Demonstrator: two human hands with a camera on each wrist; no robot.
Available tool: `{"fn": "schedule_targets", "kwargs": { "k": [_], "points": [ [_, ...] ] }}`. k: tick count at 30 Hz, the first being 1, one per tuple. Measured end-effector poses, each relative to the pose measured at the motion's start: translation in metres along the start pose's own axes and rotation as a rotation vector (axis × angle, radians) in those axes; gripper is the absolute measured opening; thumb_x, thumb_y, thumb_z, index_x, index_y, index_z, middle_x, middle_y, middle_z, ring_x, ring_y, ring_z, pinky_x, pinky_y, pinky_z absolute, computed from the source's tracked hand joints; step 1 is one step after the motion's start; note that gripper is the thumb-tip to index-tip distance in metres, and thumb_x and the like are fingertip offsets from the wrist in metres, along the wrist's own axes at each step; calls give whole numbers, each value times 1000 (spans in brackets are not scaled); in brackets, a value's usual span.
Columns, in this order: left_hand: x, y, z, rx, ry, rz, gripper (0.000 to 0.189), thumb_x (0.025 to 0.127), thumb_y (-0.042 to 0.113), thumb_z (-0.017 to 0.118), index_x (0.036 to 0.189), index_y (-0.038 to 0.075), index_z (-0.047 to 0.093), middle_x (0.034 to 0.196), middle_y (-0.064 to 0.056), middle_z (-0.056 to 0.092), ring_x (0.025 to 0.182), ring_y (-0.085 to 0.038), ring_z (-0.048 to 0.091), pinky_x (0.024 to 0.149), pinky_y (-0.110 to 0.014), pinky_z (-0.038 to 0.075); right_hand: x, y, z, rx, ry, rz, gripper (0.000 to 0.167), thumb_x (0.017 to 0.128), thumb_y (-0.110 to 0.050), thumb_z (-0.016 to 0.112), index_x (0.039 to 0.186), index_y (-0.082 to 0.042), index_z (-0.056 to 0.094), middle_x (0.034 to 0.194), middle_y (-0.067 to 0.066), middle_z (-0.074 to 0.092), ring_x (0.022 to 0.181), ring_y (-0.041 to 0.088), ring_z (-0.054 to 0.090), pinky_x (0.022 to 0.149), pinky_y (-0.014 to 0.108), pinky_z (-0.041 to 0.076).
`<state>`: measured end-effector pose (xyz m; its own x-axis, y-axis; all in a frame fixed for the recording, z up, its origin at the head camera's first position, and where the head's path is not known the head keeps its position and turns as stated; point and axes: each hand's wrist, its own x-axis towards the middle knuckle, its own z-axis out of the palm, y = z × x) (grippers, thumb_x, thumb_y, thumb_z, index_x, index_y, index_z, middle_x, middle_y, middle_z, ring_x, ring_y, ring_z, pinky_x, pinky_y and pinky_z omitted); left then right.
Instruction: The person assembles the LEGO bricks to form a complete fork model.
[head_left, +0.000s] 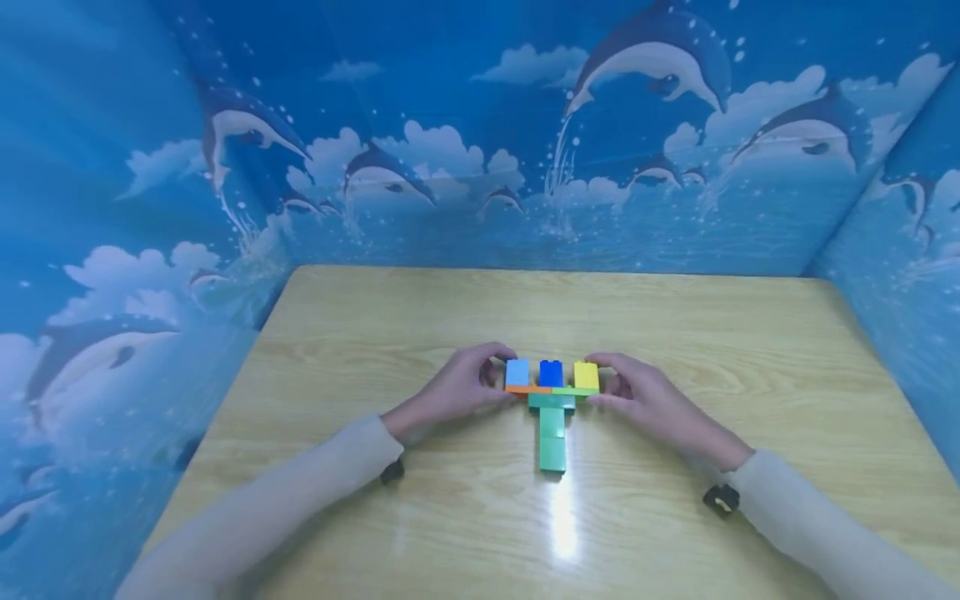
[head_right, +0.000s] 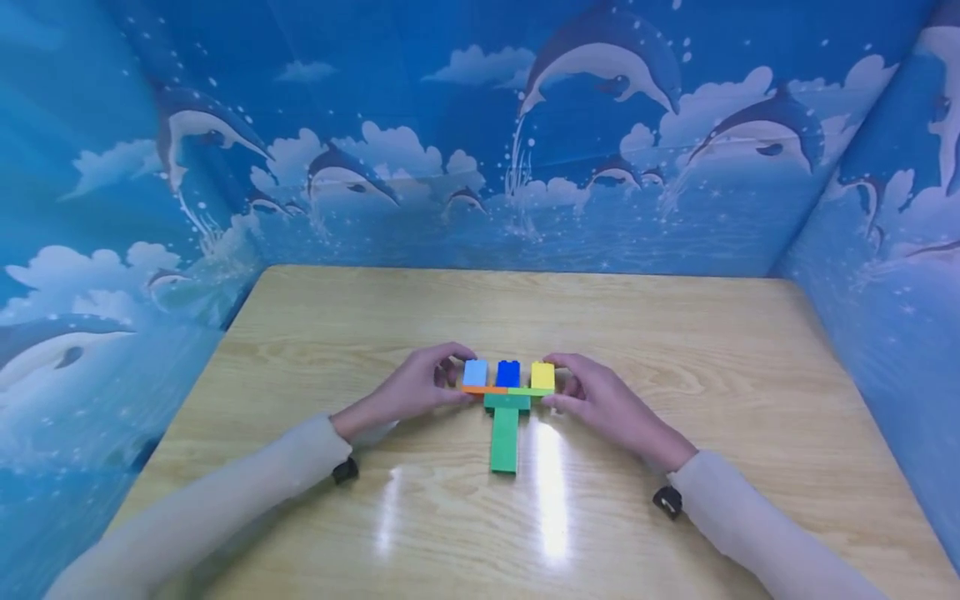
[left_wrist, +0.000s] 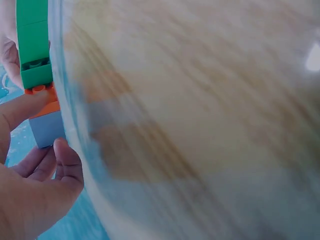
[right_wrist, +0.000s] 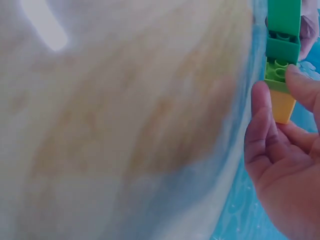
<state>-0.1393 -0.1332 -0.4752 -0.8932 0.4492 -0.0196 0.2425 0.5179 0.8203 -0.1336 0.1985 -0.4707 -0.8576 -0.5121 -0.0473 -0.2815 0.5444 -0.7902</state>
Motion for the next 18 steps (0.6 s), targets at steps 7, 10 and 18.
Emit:
{"fn": "schedule_targets", "kwargs": {
  "k": [7, 10, 18],
  "points": [
    [2, -2, 4, 49, -21, -76, 54, 89, 14, 93, 137, 10, 69, 115, 3, 68, 88, -17, 61, 75, -32, 55, 3, 4, 5, -38, -29, 32, 66, 101, -27, 82, 157, -6, 54, 95, 2, 62, 78, 22, 55, 64, 32, 49],
    [2, -1, 6, 42, -20, -88, 55, 89, 14, 94, 137, 11, 69, 116, 3, 67, 92, -17, 62, 77, -32, 56, 3, 5, 5, -43, -31, 50, 66, 100, -25, 82, 157, -6, 54, 93, 1, 61, 78, 22, 55, 64, 31, 49],
    [-13, 10, -18, 246, -103, -81, 91, 93, 36, 89, 165, 9, 41, 157, -10, 50, 143, -28, 50, 112, -50, 50, -8, -2, -14, -65, -46, 102, 80, 104, -47, 75, 165, -7, 42, 149, 15, 59, 114, 26, 66, 91, 46, 60]
  ]
}}
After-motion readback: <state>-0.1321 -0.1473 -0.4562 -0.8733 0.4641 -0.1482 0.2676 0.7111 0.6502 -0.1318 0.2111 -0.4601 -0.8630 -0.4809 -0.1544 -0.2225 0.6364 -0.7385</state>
